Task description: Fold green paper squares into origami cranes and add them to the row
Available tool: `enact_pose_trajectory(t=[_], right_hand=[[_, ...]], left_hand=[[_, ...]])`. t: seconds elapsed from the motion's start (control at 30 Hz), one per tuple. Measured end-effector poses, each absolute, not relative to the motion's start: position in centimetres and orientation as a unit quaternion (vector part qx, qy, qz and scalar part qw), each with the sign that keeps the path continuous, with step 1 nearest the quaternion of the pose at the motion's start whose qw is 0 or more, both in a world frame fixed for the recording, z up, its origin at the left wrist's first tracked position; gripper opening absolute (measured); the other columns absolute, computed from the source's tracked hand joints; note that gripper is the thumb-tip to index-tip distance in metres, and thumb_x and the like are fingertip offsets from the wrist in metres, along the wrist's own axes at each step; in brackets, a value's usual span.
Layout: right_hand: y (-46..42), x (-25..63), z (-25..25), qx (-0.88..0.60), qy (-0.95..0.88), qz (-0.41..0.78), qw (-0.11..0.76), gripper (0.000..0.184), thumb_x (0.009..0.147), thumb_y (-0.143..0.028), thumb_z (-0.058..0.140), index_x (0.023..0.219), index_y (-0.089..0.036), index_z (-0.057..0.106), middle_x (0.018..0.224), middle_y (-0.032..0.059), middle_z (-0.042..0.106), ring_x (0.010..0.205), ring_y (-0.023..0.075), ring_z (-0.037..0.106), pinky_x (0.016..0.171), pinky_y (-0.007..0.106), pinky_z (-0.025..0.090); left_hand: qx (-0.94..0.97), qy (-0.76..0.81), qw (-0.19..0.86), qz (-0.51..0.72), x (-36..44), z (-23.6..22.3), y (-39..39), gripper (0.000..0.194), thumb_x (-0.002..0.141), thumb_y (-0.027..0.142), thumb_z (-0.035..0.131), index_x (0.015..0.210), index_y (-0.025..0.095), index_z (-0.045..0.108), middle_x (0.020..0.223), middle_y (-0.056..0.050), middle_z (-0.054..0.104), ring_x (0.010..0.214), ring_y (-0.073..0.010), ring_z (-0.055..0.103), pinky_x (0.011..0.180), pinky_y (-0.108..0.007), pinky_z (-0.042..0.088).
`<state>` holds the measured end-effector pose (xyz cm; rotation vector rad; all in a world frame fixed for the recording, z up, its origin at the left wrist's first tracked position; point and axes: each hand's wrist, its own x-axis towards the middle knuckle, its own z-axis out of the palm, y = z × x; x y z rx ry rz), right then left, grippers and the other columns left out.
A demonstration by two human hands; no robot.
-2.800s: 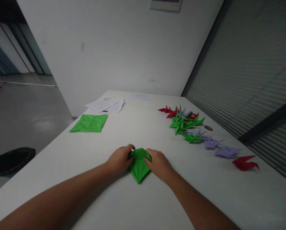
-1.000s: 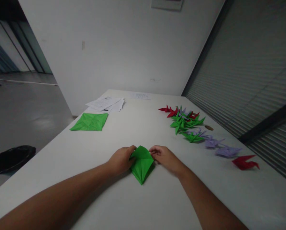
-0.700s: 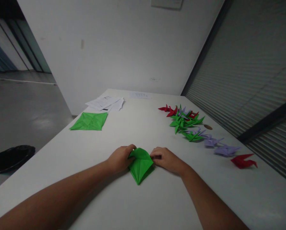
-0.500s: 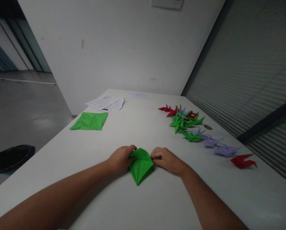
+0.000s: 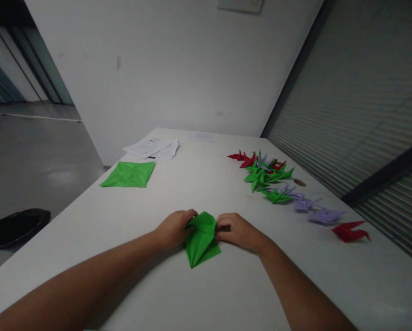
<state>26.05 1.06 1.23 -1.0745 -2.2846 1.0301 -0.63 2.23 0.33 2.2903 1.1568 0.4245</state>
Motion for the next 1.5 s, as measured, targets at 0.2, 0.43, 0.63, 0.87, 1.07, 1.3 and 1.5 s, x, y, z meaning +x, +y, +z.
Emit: enact_pose_trajectory(t=[0.2, 0.43, 0.63, 0.87, 1.07, 1.3, 1.5], right_hand=[[0.9, 25.9, 1.0, -0.412, -0.806, 0.367, 0.216, 0.007, 0.081, -0.021, 0.079, 0.078, -0.018, 0.074, 0.079, 0.0007, 0.066, 0.076, 0.0177, 0.064, 0.068, 0.027, 0.046], [0.7, 25.6, 1.2, -0.420, -0.806, 0.355, 0.219, 0.008, 0.081, -0.019, 0.077, 0.076, -0.017, 0.071, 0.077, -0.0001, 0.063, 0.073, 0.0163, 0.061, 0.065, 0.026, 0.044], [0.7, 25.5, 1.2, -0.420, -0.811, 0.345, 0.217, 0.010, 0.082, -0.020, 0.077, 0.076, -0.017, 0.070, 0.078, -0.0002, 0.063, 0.072, 0.0160, 0.060, 0.065, 0.026, 0.043], [0.6, 25.5, 0.8, -0.416, -0.827, 0.316, 0.208, 0.019, 0.074, -0.016, 0.084, 0.072, -0.017, 0.065, 0.075, -0.0023, 0.060, 0.070, 0.0146, 0.056, 0.063, 0.025, 0.040], [0.6, 25.4, 0.8, -0.412, -0.835, 0.303, 0.201, 0.023, 0.076, -0.023, 0.086, 0.072, -0.017, 0.065, 0.077, -0.0013, 0.061, 0.072, 0.0157, 0.057, 0.066, 0.026, 0.041], [0.3, 25.0, 1.1, -0.425, -0.836, 0.286, 0.196, 0.020, 0.083, -0.027, 0.081, 0.075, -0.017, 0.066, 0.077, 0.0002, 0.062, 0.072, 0.0161, 0.057, 0.067, 0.027, 0.041], [0.3, 24.7, 0.9, -0.442, -0.840, 0.254, 0.184, 0.020, 0.084, -0.026, 0.080, 0.075, -0.018, 0.064, 0.077, 0.0006, 0.062, 0.072, 0.0163, 0.055, 0.067, 0.027, 0.039]], left_hand=[[0.851, 0.433, 0.256, 0.154, -0.5, 0.1, 2.2, 0.029, 0.085, 0.015, 0.060, 0.113, 0.021, 0.064, 0.099, -0.006, 0.074, 0.092, -0.0239, 0.068, 0.078, -0.031, 0.048], [0.853, 0.429, 0.253, 0.157, -0.5, 0.1, 2.2, 0.030, 0.084, 0.015, 0.060, 0.113, 0.021, 0.064, 0.100, -0.006, 0.074, 0.092, -0.0240, 0.069, 0.079, -0.031, 0.049], [0.852, 0.432, 0.254, 0.152, -0.5, 0.2, 2.1, 0.031, 0.084, 0.015, 0.060, 0.114, 0.023, 0.063, 0.101, -0.006, 0.075, 0.094, -0.0242, 0.069, 0.081, -0.032, 0.050], [0.853, 0.431, 0.254, 0.151, -0.4, 0.1, 2.1, 0.034, 0.083, 0.014, 0.060, 0.116, 0.022, 0.063, 0.102, -0.006, 0.074, 0.095, -0.0245, 0.069, 0.082, -0.032, 0.050], [0.854, 0.427, 0.253, 0.157, -0.3, 0.1, 2.2, 0.032, 0.084, 0.015, 0.060, 0.115, 0.021, 0.064, 0.101, -0.007, 0.074, 0.093, -0.0249, 0.069, 0.080, -0.032, 0.050], [0.855, 0.431, 0.247, 0.151, -0.3, 0.3, 2.1, 0.032, 0.084, 0.014, 0.060, 0.114, 0.022, 0.064, 0.100, -0.006, 0.074, 0.093, -0.0243, 0.069, 0.081, -0.032, 0.050], [0.854, 0.429, 0.250, 0.153, -0.2, 0.2, 2.2, 0.033, 0.083, 0.013, 0.060, 0.115, 0.022, 0.063, 0.100, -0.006, 0.075, 0.092, -0.0232, 0.070, 0.080, -0.031, 0.050]])
